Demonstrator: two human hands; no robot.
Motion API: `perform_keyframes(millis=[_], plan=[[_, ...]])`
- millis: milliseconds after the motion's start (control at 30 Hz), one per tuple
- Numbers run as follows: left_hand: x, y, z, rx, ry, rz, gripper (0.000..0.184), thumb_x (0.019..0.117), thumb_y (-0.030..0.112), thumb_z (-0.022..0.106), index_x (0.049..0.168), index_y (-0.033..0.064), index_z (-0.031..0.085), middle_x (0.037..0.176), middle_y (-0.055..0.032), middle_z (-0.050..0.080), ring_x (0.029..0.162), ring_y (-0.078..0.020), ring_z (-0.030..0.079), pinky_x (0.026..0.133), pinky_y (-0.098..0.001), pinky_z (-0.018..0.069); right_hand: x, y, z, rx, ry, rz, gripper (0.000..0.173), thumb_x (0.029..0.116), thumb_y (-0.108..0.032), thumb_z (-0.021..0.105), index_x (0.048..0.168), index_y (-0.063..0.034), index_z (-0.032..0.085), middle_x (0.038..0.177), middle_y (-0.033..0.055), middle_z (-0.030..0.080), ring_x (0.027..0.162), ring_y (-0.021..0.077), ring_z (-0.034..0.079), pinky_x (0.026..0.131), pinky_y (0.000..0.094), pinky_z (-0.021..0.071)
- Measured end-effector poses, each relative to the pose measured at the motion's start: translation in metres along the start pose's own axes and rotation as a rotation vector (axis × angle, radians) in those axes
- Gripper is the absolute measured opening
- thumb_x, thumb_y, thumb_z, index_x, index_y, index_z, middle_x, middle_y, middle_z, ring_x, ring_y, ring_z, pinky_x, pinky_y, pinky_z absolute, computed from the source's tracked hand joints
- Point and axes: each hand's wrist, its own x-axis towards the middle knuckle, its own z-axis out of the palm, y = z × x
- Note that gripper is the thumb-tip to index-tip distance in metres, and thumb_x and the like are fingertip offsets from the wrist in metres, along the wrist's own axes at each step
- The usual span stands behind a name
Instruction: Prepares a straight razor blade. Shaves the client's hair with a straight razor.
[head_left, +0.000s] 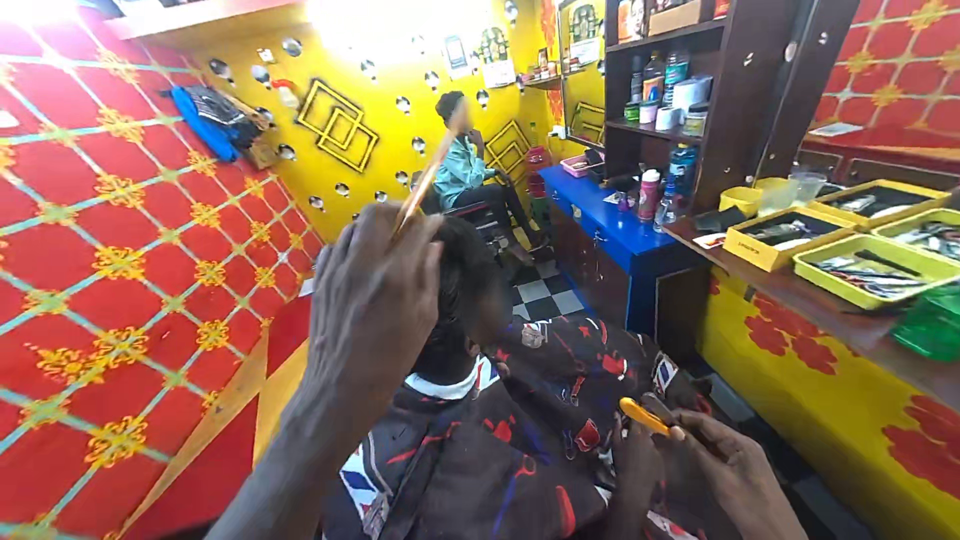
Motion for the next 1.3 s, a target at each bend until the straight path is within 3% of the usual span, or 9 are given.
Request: perform_keyframes(millis=[100,167,367,767,867,933,1033,1167,1300], plan=[[0.041,0.004,0.024,0.155,-0.161,-0.067,0.058,0.1022,0.056,0.051,0.124,0.0049,0.070,0.129,-0.0200,0.062,0.117,-0.0436,0.058,0.090,-0.0638,0.0449,0.029,0.005,0.000,0.016,0.029,-0.039,0.017,0.0949,-0.012,0.064,0.107,-0.0045,0.074,0.093,0.0003,0.073,0.078,0.0041,0.066,0.069,0.0197,0.0544],[0.062,0.006,0.038,0.233,-0.323,-0.140,0.075,0.1005,0.068,0.041,0.118,0.0013,0.070,0.128,-0.0228,0.062,0.121,-0.0448,0.057,0.095,-0.0649,0.0411,0.043,0.010,0.002,0.058,-0.011,-0.068,0.017,0.0956,-0.013,0.063,0.106,-0.0049,0.074,0.096,0.0018,0.074,0.083,0.0072,0.069,0.073,0.0213,0.0569],[0.079,-0.007,0.069,0.362,-0.655,-0.316,0.080,0.1004,0.072,0.028,0.112,0.0064,0.072,0.115,-0.0215,0.068,0.113,-0.0412,0.064,0.095,-0.0626,0.0466,0.055,0.024,0.013,0.187,-0.160,-0.015,0.017,0.0951,-0.003,0.061,0.107,-0.0003,0.073,0.097,0.0040,0.075,0.087,0.0096,0.071,0.080,0.0262,0.0595],[0.048,-0.062,0.062,0.086,-0.399,0.015,0.065,0.1005,0.068,0.038,0.125,0.0186,0.072,0.113,-0.0111,0.069,0.104,-0.0293,0.067,0.090,-0.0551,0.0522,0.073,0.043,0.002,0.243,-0.315,0.033,0.017,0.0969,0.004,0.058,0.108,0.0029,0.072,0.099,0.0039,0.076,0.092,0.0077,0.072,0.087,0.0263,0.0590],[0.040,-0.057,0.054,0.133,-0.226,0.034,0.065,0.1009,0.066,0.041,0.133,0.0158,0.068,0.116,-0.0132,0.068,0.102,-0.0320,0.068,0.087,-0.0555,0.0533,0.075,0.041,0.004,0.208,-0.335,0.034,0.018,0.0981,0.003,0.057,0.108,0.0022,0.073,0.100,0.0050,0.076,0.092,0.0078,0.071,0.086,0.0255,0.0583],[0.024,-0.035,0.037,0.182,0.107,0.032,0.048,0.1039,0.046,0.054,0.129,0.0074,0.069,0.117,-0.0187,0.070,0.101,-0.0343,0.068,0.088,-0.0522,0.0524,0.077,0.042,0.005,0.202,-0.344,0.022,0.018,0.0981,0.003,0.057,0.107,0.0021,0.073,0.100,0.0050,0.076,0.092,0.0076,0.071,0.086,0.0255,0.0583],[-0.023,0.018,0.027,0.121,0.464,-0.037,0.023,0.1005,0.008,0.063,0.121,0.0022,0.071,0.116,-0.0160,0.071,0.103,-0.0221,0.070,0.088,-0.0365,0.0591,0.072,0.045,0.005,0.236,-0.338,0.025,0.019,0.0975,0.004,0.057,0.108,0.0025,0.073,0.101,0.0042,0.077,0.093,0.0076,0.072,0.087,0.0261,0.0587],[-0.075,0.032,0.077,0.179,0.296,0.011,0.027,0.0979,0.005,0.058,0.121,0.0108,0.072,0.115,-0.0103,0.068,0.085,-0.0214,0.063,0.075,-0.0368,0.0486,0.064,0.050,0.006,0.274,-0.344,0.058,0.019,0.0976,0.005,0.056,0.109,0.0028,0.072,0.101,0.0031,0.077,0.091,0.0055,0.071,0.086,0.0252,0.0581],[-0.072,0.012,0.102,0.327,0.238,0.001,0.033,0.1012,0.030,0.063,0.129,0.0134,0.070,0.120,-0.0115,0.064,0.089,-0.0265,0.058,0.078,-0.0447,0.0395,0.056,0.046,0.009,0.287,-0.382,0.140,0.020,0.0991,0.003,0.054,0.110,0.0029,0.071,0.102,0.0058,0.076,0.080,0.0083,0.071,0.070,0.0265,0.0606]])
